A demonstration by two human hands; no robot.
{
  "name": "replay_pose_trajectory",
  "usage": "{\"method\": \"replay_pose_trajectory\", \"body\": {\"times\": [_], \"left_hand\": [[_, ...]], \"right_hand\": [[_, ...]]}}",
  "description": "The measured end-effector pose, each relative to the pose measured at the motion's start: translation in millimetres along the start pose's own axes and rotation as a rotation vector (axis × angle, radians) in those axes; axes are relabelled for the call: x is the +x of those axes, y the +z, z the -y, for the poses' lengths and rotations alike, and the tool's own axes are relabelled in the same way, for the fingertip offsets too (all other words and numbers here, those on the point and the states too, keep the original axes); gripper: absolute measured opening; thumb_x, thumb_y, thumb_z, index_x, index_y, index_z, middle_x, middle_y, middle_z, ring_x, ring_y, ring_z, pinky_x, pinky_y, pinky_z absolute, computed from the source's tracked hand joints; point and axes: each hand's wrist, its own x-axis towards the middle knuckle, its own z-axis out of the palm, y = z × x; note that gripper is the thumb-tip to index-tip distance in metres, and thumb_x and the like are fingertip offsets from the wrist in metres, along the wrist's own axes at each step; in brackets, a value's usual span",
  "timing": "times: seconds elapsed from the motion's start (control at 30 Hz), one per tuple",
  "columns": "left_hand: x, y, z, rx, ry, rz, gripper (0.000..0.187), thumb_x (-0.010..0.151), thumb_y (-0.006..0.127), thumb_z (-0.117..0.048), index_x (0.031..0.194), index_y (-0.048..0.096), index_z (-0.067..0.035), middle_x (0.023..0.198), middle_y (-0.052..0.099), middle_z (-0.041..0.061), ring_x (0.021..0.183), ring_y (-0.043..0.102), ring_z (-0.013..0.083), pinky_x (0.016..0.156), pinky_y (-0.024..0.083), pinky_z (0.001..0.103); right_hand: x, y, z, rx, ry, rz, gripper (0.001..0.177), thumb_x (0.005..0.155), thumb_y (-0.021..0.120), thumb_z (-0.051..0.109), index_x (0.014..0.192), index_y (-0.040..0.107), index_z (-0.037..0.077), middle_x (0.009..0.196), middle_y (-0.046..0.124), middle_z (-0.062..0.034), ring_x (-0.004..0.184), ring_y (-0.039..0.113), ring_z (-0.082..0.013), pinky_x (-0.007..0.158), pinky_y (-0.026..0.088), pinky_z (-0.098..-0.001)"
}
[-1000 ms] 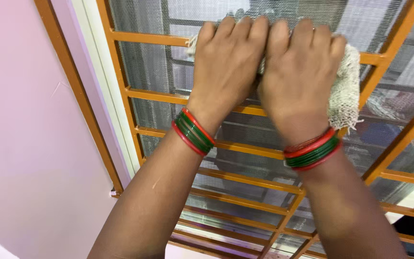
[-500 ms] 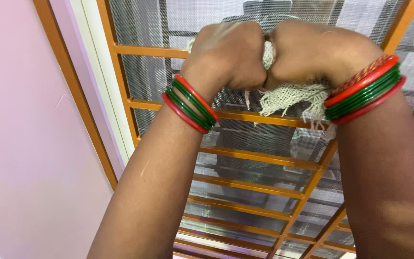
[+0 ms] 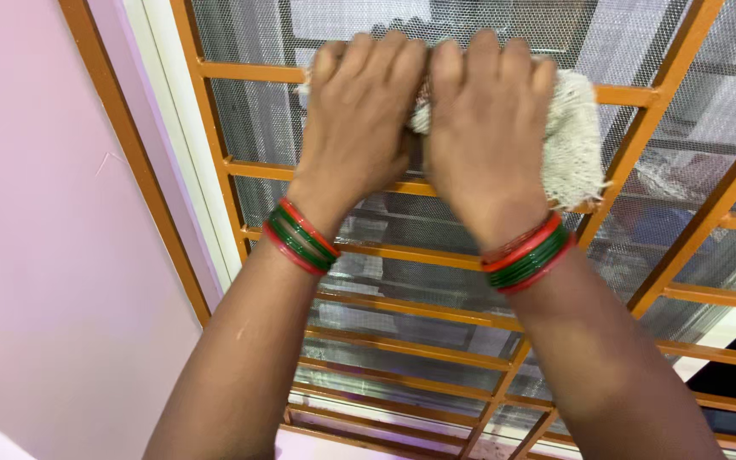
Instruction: The person wipes a window screen with a cloth by hand, moving the cloth across the mesh and the frame.
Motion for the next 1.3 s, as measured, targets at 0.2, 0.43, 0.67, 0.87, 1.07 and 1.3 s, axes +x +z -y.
{"method": "replay_pose_trajectory", "body": {"times": [0.2, 0.43, 0.67, 0.87, 1.07, 1.3], "left_hand": [[-26, -10, 18, 0.084, -0.013, -0.128, 0.057, 0.08, 0.07, -0.013, 0.133, 0.052, 0.0, 0.13, 0.055, 0.013, 0.126, 0.049, 0.0332, 0.117, 0.027, 0.052], [-8, -10, 33, 0.088, -0.206, 0.078, 0.035, 0.076, 0.074, -0.012, 0.108, 0.063, -0.007, 0.103, 0.069, 0.008, 0.1, 0.062, 0.0313, 0.093, 0.04, 0.045], [19, -21, 54, 0.018, -0.097, 0.224, 0.029, 0.065, 0.08, -0.02, 0.093, 0.077, -0.011, 0.075, 0.072, 0.016, 0.073, 0.071, 0.0364, 0.072, 0.054, 0.05], [52, -35, 63, -0.036, -0.302, 0.692, 0.044, 0.057, 0.087, -0.039, 0.082, 0.076, -0.004, 0.087, 0.071, 0.021, 0.085, 0.071, 0.0395, 0.075, 0.056, 0.049], [26, -28, 62, -0.044, -0.122, 0.317, 0.022, 0.061, 0.079, -0.021, 0.078, 0.074, -0.007, 0.078, 0.07, 0.02, 0.079, 0.07, 0.0405, 0.068, 0.054, 0.05], [-16, -14, 56, 0.015, -0.132, 0.085, 0.054, 0.075, 0.078, -0.014, 0.125, 0.061, -0.004, 0.118, 0.067, 0.016, 0.12, 0.059, 0.0394, 0.103, 0.041, 0.053]], "right_hand": [[10, 19, 36, 0.011, -0.006, -0.122, 0.029, 0.1, 0.059, 0.011, 0.127, 0.059, 0.001, 0.111, 0.056, -0.0149, 0.107, 0.052, -0.0323, 0.105, 0.039, -0.0525], [44, 19, 31, 0.02, -0.02, 0.082, 0.032, 0.079, 0.071, 0.015, 0.109, 0.065, 0.007, 0.076, 0.068, -0.0086, 0.069, 0.067, -0.0297, 0.07, 0.049, -0.0466], [75, 0, 17, 0.202, -0.044, 0.432, 0.022, 0.078, 0.071, 0.018, 0.095, 0.075, 0.004, 0.081, 0.072, -0.0208, 0.076, 0.071, -0.0385, 0.066, 0.055, -0.0478], [129, -14, 9, 0.219, 0.114, 1.148, 0.026, 0.075, 0.074, 0.02, 0.095, 0.075, 0.002, 0.083, 0.071, -0.0228, 0.076, 0.071, -0.0394, 0.067, 0.055, -0.0475], [95, 9, 10, 0.251, -0.051, 0.584, 0.031, 0.073, 0.077, 0.023, 0.095, 0.076, 0.0, 0.084, 0.071, -0.0248, 0.076, 0.071, -0.0403, 0.068, 0.056, -0.0473], [58, 26, 42, 0.115, -0.042, 0.08, 0.022, 0.081, 0.071, 0.018, 0.1, 0.071, 0.007, 0.082, 0.069, -0.0149, 0.077, 0.068, -0.0347, 0.071, 0.05, -0.0515]]}}
